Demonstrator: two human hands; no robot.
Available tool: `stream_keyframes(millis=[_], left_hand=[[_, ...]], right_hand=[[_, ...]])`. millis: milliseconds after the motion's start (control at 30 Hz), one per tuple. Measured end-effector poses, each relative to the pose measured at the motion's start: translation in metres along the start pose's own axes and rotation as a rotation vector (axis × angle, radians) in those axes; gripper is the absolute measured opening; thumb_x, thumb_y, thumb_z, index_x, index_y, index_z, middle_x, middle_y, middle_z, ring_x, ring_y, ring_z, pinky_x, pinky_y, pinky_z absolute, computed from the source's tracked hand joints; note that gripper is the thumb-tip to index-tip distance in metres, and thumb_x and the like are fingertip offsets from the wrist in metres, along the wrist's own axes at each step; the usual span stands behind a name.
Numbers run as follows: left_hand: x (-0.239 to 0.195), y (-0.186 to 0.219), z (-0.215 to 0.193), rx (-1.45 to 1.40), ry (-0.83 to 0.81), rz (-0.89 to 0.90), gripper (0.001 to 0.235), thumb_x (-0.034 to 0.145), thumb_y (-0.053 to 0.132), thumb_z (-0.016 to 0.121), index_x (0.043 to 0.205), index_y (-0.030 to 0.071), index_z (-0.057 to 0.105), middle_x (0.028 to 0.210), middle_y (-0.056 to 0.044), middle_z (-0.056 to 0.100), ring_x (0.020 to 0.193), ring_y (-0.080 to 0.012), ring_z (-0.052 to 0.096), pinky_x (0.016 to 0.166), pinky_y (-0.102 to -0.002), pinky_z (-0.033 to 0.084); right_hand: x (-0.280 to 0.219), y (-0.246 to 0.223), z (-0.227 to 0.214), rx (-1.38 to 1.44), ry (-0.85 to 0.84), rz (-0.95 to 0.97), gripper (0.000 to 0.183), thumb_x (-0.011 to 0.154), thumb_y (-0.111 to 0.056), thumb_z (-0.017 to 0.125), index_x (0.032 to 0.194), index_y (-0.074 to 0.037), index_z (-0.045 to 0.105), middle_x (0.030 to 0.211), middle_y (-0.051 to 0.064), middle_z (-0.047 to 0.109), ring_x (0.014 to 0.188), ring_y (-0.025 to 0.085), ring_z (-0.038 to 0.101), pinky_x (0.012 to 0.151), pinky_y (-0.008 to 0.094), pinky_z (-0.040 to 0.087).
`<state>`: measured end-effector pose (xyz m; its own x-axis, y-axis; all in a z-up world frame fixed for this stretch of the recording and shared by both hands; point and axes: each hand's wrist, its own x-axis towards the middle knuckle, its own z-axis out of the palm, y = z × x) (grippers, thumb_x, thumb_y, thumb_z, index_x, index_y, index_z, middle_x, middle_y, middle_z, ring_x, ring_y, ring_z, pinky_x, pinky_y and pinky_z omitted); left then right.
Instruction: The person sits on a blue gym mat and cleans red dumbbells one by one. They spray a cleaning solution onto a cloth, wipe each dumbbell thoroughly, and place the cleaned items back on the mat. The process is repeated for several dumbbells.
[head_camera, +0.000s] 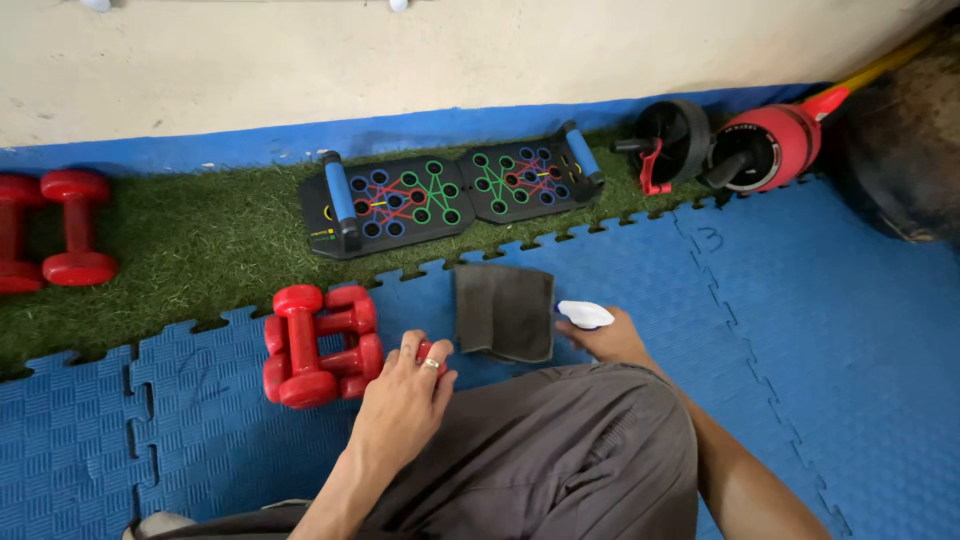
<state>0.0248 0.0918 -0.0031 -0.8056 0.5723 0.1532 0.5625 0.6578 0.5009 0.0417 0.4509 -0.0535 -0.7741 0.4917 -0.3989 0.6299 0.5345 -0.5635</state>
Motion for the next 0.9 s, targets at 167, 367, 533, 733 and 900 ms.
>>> stream_keyframes(millis=[167, 367, 533, 733, 900], left_hand=[[-0.001, 0.000, 0.000, -0.006, 0.000, -0.005, 0.027, 0.098, 0.030, 0.058, 0.122, 0.018, 0.055, 0.124, -0.016, 0.050, 0.089, -0.0406, 0.062, 0.067, -0.054, 0.055], [0.001, 0.001, -0.002, 0.000, -0.013, -0.018, 0.027, 0.099, 0.031, 0.057, 0.122, 0.018, 0.055, 0.123, -0.015, 0.051, 0.089, -0.0409, 0.062, 0.069, -0.054, 0.054], [0.001, 0.000, 0.000, -0.013, -0.007, -0.009, 0.025, 0.098, 0.029, 0.058, 0.120, 0.018, 0.055, 0.122, -0.016, 0.051, 0.086, -0.0406, 0.063, 0.067, -0.054, 0.055], [-0.001, 0.000, -0.002, 0.001, 0.005, 0.001, 0.027, 0.098, 0.030, 0.058, 0.122, 0.018, 0.056, 0.124, -0.017, 0.051, 0.088, -0.0406, 0.062, 0.068, -0.053, 0.055], [0.000, 0.001, -0.004, -0.022, -0.013, -0.012, 0.029, 0.097, 0.029, 0.059, 0.123, 0.017, 0.055, 0.125, -0.016, 0.051, 0.088, -0.0406, 0.063, 0.073, -0.053, 0.054]], right_hand=[[0.018, 0.020, 0.007, -0.024, -0.067, -0.103, 0.042, 0.076, -0.048, 0.087, 0.062, -0.014, 0.068, 0.061, 0.004, 0.067, 0.060, 0.016, 0.061, 0.064, 0.038, 0.043], [0.011, 0.025, 0.006, 0.093, -0.200, -0.189, 0.037, 0.071, -0.036, 0.095, 0.065, -0.013, 0.067, 0.062, 0.003, 0.067, 0.062, 0.010, 0.059, 0.058, 0.037, 0.038], [0.024, 0.045, 0.012, 0.098, -0.282, -0.351, 0.062, 0.074, -0.033, 0.097, 0.055, -0.017, 0.040, 0.052, -0.004, 0.037, 0.054, 0.007, 0.035, 0.055, 0.035, 0.026], [0.031, 0.044, -0.022, 0.326, 0.053, -0.243, 0.051, 0.077, -0.023, 0.085, 0.124, -0.008, 0.076, 0.112, 0.007, 0.081, 0.102, 0.016, 0.076, 0.090, 0.031, 0.058], [-0.015, -0.046, -0.071, 0.609, 0.555, -0.378, 0.018, 0.095, -0.029, 0.077, 0.099, -0.013, 0.070, 0.081, 0.000, 0.068, 0.076, 0.006, 0.059, 0.073, 0.028, 0.048]])
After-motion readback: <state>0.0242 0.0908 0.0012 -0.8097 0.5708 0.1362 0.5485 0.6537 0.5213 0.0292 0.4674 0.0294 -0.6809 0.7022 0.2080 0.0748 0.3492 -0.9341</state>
